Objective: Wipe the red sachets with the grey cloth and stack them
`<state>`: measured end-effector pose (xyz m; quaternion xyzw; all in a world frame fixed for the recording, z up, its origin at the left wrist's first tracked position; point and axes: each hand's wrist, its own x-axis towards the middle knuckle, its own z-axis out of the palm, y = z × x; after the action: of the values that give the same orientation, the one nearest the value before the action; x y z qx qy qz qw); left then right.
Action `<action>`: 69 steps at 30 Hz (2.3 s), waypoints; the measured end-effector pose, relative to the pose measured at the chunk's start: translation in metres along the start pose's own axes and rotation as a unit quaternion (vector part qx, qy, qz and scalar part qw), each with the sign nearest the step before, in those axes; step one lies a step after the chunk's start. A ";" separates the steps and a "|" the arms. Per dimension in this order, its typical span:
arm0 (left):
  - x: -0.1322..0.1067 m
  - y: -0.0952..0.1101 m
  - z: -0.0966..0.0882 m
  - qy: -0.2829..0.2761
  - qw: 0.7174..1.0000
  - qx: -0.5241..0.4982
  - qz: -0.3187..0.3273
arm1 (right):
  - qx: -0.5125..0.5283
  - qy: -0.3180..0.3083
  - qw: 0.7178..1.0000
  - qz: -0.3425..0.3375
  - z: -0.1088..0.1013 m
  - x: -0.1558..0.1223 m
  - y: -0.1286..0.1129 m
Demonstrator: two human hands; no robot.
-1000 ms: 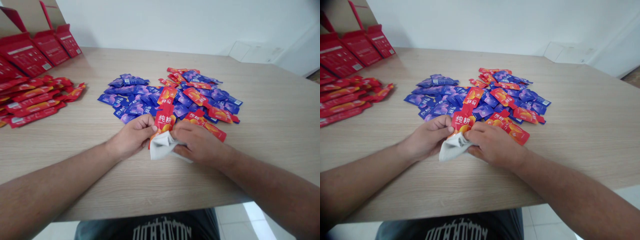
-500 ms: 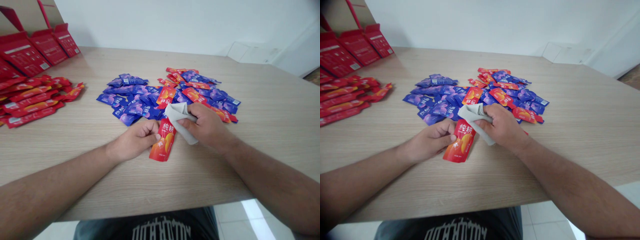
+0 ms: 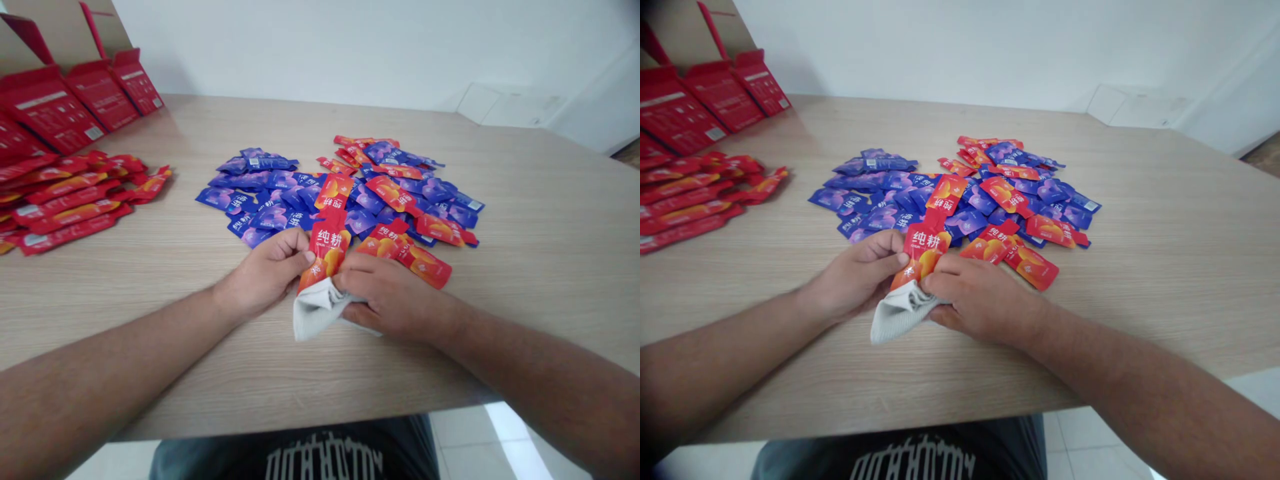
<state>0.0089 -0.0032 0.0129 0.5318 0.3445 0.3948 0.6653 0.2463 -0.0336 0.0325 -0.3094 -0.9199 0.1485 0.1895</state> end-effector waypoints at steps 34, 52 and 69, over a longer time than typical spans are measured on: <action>-0.005 0.000 0.007 -0.186 0.923 -0.239 -0.238 | 0.387 0.077 0.911 0.117 -0.009 0.004 0.029; -0.001 -0.001 0.012 -0.018 0.995 0.089 -0.035 | 0.291 0.070 0.922 0.244 -0.017 0.003 0.021; 0.004 -0.008 0.001 -0.049 0.997 0.053 -0.014 | -0.103 0.125 0.984 0.078 -0.018 -0.001 0.012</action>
<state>0.0129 -0.0011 0.0050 0.5800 0.3394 0.3401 0.6579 0.2611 -0.0223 0.0438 -0.4144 -0.8723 0.0277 0.2580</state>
